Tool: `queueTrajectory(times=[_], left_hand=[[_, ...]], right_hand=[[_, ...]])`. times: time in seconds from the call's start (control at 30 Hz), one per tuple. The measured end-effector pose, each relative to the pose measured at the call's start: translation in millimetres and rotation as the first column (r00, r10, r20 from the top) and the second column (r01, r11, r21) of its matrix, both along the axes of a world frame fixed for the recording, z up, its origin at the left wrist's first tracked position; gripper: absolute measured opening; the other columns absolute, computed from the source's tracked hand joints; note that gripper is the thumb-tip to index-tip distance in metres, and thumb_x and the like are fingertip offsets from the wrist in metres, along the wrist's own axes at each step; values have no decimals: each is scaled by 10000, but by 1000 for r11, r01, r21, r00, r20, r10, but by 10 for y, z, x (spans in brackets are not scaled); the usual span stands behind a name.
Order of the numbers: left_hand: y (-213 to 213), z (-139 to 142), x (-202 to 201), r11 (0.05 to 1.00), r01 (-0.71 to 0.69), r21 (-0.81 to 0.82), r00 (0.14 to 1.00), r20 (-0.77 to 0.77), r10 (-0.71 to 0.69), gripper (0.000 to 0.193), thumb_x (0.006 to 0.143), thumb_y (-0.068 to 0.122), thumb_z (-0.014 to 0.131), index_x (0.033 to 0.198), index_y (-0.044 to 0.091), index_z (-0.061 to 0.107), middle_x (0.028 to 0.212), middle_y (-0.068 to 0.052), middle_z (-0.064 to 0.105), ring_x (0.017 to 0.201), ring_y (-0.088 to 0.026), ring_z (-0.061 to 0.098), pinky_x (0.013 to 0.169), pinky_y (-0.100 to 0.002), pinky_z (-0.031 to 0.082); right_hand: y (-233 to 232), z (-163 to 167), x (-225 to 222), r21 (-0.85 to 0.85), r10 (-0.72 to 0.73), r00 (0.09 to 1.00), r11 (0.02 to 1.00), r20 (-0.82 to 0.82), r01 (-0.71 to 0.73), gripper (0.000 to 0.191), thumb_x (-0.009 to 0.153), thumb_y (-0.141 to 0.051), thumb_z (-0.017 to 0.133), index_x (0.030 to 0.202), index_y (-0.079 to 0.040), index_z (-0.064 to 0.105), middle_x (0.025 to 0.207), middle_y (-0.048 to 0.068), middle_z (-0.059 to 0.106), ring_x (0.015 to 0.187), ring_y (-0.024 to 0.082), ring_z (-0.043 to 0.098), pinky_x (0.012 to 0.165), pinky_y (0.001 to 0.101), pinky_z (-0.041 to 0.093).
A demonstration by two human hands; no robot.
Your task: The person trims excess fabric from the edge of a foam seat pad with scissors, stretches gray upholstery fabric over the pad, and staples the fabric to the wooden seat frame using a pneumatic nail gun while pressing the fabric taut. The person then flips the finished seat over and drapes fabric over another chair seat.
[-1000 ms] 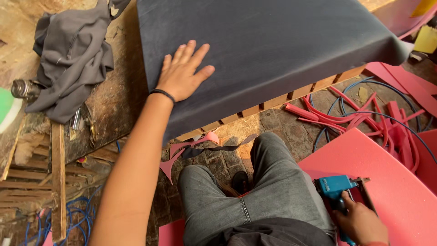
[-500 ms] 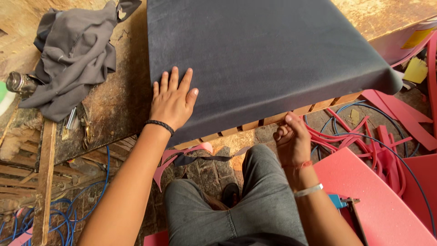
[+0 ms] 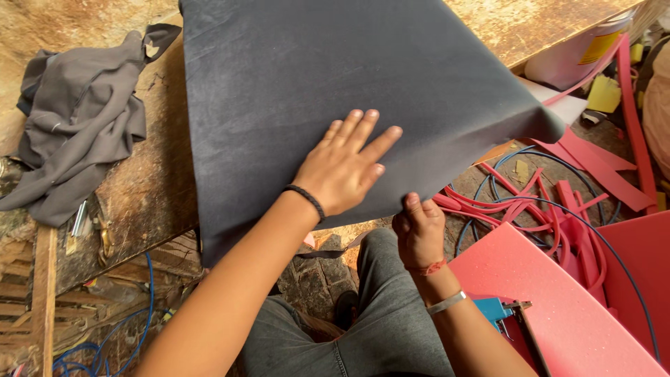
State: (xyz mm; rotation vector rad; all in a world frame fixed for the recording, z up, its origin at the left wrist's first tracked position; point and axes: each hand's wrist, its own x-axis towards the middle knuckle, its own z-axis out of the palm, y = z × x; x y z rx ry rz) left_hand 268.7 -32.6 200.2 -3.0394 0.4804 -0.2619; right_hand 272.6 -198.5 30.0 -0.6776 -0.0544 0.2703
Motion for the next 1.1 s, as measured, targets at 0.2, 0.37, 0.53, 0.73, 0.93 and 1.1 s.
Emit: queueTrajectory(times=[0.2,0.37,0.53,0.73,0.93,1.1], left_hand=[[-577,76,375,987,91,136,990,-118,-75,587,986,371,562,1522,490,357,1674,-126,115,1517,-438,158,1162,-700,191],[-724,98,417,956,98,278,986,-156,-55,742,830,427,685,1518,492,417,1701,-81,40,1541,-429,134,1126,-763,223],[-704,14,377,939,174,298,985,-69,-161,603,956,296,614,1507,439,417,1683,5,32,1519,-415,161,1085,-791,263],[-698,-36,365,916,206,345,978,-97,-183,702,939,177,590,1555,408,346,1686,34,6,1493,-474,136,1070,-784,278],[-796,63,445,841,327,431,945,-143,-294,831,907,37,575,1573,445,289,1696,78,-18,1514,-432,113,1078,-767,262],[-818,7,473,860,331,390,944,-115,-311,817,940,76,565,1593,427,222,1693,92,19,1523,-414,120,1101,-771,250]], right_hand=[[80,-146,173,-109,-14,998,994,63,21,236,1014,-232,641,849,-66,613,618,-31,495,483,84,409,456,256,334],[-157,-236,255,-412,147,983,907,112,-89,315,1031,-254,669,816,-30,610,643,17,562,525,99,479,485,269,375],[-1128,-369,-447,-991,339,935,-40,107,127,395,902,-467,697,976,-81,731,817,99,737,710,259,701,662,404,546],[-2277,-633,-1312,-799,191,927,-579,-324,-161,526,762,-500,809,1081,-124,626,1104,105,709,1076,296,688,890,434,556],[-2208,-999,-1688,-822,200,951,-562,-237,-87,534,790,-211,761,1221,-106,465,1077,147,737,1049,328,710,894,442,553],[-2159,-851,-1445,-989,-103,989,-98,-101,-112,732,646,-82,888,1213,-71,425,990,151,669,809,304,709,720,405,547]])
